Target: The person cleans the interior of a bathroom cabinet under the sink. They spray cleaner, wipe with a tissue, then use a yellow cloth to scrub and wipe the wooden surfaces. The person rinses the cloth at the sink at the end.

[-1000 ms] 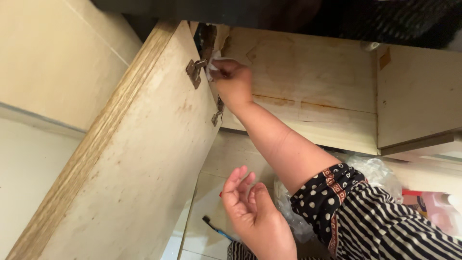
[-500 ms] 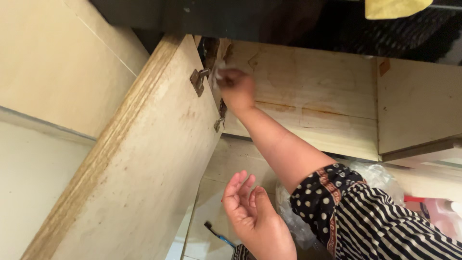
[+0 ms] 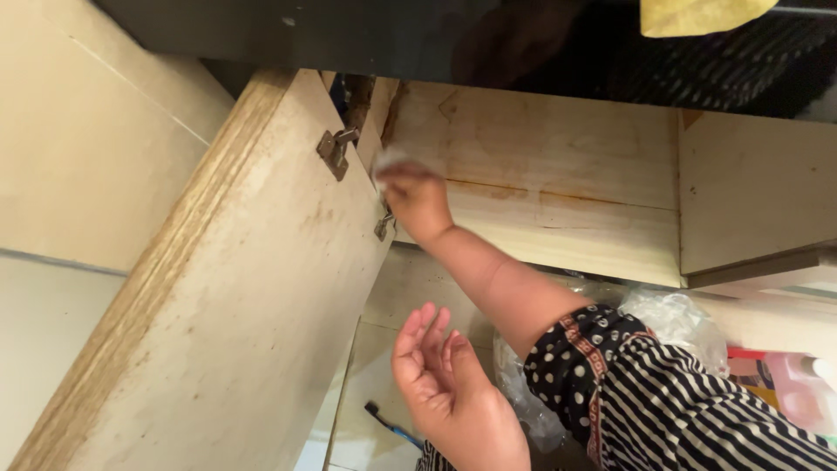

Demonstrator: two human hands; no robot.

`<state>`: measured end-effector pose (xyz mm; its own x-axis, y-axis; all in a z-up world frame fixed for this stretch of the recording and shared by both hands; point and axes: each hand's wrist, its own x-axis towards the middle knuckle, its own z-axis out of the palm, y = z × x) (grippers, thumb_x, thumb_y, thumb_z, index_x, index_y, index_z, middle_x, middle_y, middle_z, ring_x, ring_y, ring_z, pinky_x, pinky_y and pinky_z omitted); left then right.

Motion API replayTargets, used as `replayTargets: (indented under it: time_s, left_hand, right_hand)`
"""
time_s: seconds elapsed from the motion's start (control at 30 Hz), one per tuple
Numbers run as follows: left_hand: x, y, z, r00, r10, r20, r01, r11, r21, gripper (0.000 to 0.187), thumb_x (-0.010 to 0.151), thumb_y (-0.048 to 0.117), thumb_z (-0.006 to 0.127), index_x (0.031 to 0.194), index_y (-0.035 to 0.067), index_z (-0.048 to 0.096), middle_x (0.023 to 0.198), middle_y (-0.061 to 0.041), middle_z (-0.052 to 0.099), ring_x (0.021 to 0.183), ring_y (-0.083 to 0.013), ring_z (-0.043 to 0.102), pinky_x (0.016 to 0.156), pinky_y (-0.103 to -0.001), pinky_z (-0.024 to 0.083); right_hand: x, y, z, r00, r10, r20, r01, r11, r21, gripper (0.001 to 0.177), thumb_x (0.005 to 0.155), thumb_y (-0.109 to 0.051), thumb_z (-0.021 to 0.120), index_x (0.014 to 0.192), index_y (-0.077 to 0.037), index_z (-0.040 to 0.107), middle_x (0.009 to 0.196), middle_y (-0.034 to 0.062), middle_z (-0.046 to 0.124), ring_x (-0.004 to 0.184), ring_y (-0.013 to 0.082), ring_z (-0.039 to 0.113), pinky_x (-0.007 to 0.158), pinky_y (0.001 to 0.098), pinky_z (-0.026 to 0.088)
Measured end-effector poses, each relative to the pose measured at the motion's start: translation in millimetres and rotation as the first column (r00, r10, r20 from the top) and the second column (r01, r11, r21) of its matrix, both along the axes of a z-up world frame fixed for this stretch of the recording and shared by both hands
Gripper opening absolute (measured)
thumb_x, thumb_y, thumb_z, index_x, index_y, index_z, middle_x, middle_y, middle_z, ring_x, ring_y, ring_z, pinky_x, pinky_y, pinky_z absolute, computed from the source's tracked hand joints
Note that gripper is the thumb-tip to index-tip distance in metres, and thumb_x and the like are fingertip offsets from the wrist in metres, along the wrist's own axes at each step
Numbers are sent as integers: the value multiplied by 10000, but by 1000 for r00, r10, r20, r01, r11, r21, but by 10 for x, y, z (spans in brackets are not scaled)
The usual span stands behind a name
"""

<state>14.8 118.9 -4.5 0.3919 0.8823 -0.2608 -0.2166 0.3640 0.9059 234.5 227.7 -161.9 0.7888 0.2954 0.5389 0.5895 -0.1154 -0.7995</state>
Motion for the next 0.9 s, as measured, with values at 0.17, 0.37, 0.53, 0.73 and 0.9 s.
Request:
replayTargets:
  time_s: [0.17,0.37,0.53,0.73,0.9]
  left_hand:
    - [80,-14,0,1000,3,-6,-3,1000,17,478,853,-138,533,1313,-7,541,1346,-155,635,1200,-227,624,972,-333,493]
    - [85,39,-39,1000,4,-16,-3,1000,24,460,863,-126,542,1307,-7,550,1328,-152,636,1201,-221,622,1002,-333,489]
    - [105,48,8,1000,-7,-18,7,1000,8,434,869,-118,548,1290,-11,565,1322,-147,650,1215,-212,626,1003,-328,499]
    - [77,40,-17,1000,-17,-25,16,1000,-21,459,855,-119,560,1297,5,556,1329,-120,642,1189,-205,622,947,-318,502]
    - [76,90,23,999,4,-33,-4,1000,-13,447,851,-123,561,1278,5,566,1324,-119,646,1192,-195,620,948,-313,500]
  right_hand:
    - [25,-29,-86,992,-26,-122,19,998,-58,218,803,31,724,985,-67,794,1034,125,761,928,245,738,828,311,587]
    - [151,143,174,987,63,-145,-22,964,265,227,885,41,693,1082,-42,770,1085,110,744,938,204,707,810,274,560]
    - [37,133,247,919,-82,-386,110,993,51,214,869,9,698,1059,-46,779,1064,84,776,857,174,723,766,260,565]
    - [424,206,222,996,-89,15,84,978,189,223,872,43,680,1064,-23,771,1080,127,750,961,243,732,830,305,580]
    - [452,157,-24,984,-135,-115,132,991,-34,227,826,-23,713,1039,-45,785,1016,143,765,852,242,744,791,323,588]
